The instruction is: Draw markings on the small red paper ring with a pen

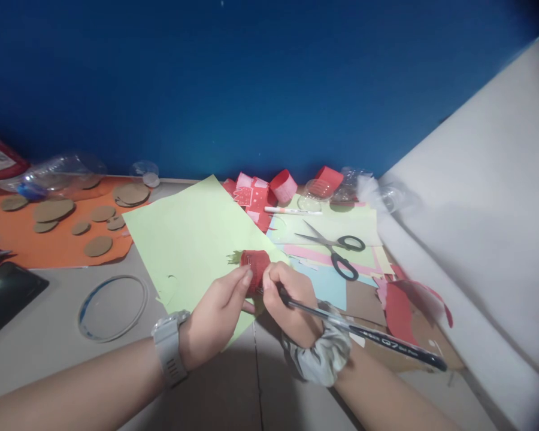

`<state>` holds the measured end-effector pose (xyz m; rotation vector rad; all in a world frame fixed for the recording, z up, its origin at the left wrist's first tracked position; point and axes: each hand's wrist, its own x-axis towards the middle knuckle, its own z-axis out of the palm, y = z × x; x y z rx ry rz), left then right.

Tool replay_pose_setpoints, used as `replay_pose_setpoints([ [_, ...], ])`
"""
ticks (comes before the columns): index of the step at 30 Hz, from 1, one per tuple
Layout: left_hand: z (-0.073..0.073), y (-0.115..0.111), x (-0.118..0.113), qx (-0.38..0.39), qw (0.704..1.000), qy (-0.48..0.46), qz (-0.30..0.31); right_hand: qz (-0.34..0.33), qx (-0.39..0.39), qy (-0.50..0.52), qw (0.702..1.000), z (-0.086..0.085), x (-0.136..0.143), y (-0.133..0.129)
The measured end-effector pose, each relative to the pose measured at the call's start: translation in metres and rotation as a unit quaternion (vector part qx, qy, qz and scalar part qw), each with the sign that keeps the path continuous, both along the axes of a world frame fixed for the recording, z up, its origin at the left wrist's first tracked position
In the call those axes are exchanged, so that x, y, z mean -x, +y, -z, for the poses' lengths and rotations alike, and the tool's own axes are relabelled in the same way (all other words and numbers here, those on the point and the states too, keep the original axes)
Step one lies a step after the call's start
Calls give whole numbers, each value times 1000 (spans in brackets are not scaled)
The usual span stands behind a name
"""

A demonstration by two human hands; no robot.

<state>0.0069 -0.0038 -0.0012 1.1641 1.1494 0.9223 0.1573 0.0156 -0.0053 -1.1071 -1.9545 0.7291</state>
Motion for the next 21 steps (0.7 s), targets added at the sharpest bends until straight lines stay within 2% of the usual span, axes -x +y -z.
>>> replay_pose_setpoints([
  [5,-3,-1,0,27,999,36,-18,29,11,29,999,1,1,0],
  [10,-6,0,0,4,1000,12,-8,-1,3,-1,1000,-1,0,1],
  [13,-8,1,0,-10,999,42,-13,-9,1,-15,1000,-2,0,2],
  [18,-8,1,-1,23,999,20,-30,8,-27,90,996,2,2,-3],
  [21,-7,-1,-1,60,995,1,-74,7,-58,142,988,4,4,-7],
])
